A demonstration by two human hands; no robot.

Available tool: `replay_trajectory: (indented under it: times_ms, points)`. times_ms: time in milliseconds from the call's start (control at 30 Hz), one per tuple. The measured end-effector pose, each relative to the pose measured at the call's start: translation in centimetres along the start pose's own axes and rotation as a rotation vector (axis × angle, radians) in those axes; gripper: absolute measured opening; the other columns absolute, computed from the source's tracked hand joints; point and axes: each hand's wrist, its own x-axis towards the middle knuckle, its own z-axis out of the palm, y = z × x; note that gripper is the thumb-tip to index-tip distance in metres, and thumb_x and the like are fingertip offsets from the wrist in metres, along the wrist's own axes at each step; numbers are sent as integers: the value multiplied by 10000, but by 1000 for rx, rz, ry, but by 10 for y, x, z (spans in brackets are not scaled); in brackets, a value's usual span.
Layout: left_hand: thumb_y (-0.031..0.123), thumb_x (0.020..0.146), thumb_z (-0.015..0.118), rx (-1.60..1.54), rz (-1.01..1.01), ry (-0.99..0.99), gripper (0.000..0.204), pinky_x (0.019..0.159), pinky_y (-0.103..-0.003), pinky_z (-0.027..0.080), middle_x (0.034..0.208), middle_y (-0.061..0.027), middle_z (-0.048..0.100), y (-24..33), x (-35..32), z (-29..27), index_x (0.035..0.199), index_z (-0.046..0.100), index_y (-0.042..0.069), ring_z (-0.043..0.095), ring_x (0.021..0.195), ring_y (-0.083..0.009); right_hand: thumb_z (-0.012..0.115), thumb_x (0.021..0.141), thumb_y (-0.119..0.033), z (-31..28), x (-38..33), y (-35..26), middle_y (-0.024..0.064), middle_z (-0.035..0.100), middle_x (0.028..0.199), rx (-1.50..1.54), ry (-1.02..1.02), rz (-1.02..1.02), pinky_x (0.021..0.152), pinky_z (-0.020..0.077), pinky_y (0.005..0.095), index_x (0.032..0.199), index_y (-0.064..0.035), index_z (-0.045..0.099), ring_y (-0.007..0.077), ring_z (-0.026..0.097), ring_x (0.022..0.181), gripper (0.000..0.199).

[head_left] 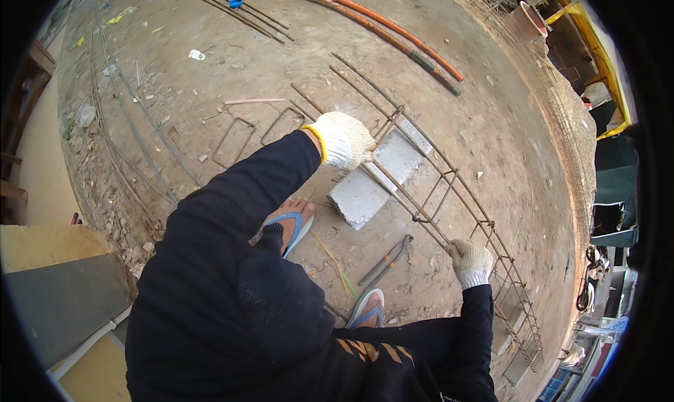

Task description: The person assembles a rebar cage by placing short rebar pieces between two long parallel bars and securing them with wire ties. They use pliers to twist and tighten the wire ties at each intersection.

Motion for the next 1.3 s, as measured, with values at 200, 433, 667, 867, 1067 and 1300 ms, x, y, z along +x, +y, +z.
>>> replay_trajectory:
  times_ms: [200, 433, 667, 867, 1067, 1300]
  points:
    - [383, 925, 516, 10, -26, -74, 370, 889, -460, 499, 1128, -154, 676, 0, 5, 2, 1133, 679, 123, 646, 1047, -329, 621, 852, -372, -22, 1, -12, 141, 685, 854, 81, -89, 140, 676, 520, 444, 933, -170, 728, 320, 669, 816, 243]
    - [363, 917, 517, -39, -32, -40, 355, 881, -455, 503, 1105, -148, 691, 2, 2, -1, 1091, 707, 119, 659, 1029, -325, 579, 900, -246, -95, -18, -84, 71, 639, 1068, 1502, 68, 205, 571, 394, 209, 1363, 70, 463, 75, 447, 634, 572]
    - [336, 901, 535, -30, -57, 43, 306, 823, -460, 516, 1017, -125, 709, 0, 0, 12, 1033, 719, 130, 674, 964, -317, 515, 898, 22, -61, -9, -182, 186, 579, 1174, 1624, -291, 53, 770, 515, 298, 1471, 53, 284, 173, 599, 873, 619]
    - [290, 873, 559, -9, -67, 70, 266, 797, -452, 525, 1010, -135, 709, 4, -2, 12, 1007, 728, 133, 680, 940, -313, 509, 892, 67, -62, 3, -195, 192, 599, 1130, 1834, -182, 116, 756, 573, 298, 1505, 27, 197, 210, 657, 847, 689]
    - [283, 889, 514, -47, -75, 15, 340, 873, -448, 508, 1125, -168, 688, 4, 2, 12, 1078, 722, 92, 669, 1031, -323, 507, 930, 27, -49, 5, -202, 180, 669, 1007, 1756, -118, 288, 761, 579, 282, 1240, 81, 555, 208, 687, 821, 319]
    - [322, 876, 544, -5, -46, 143, 276, 752, -466, 515, 880, -150, 698, 1, 4, 22, 913, 716, 110, 666, 819, -338, 512, 907, 32, -56, 40, -203, 161, 690, 1029, 1677, 187, 140, 602, 489, 194, 1200, 77, 609, 100, 598, 690, 312]
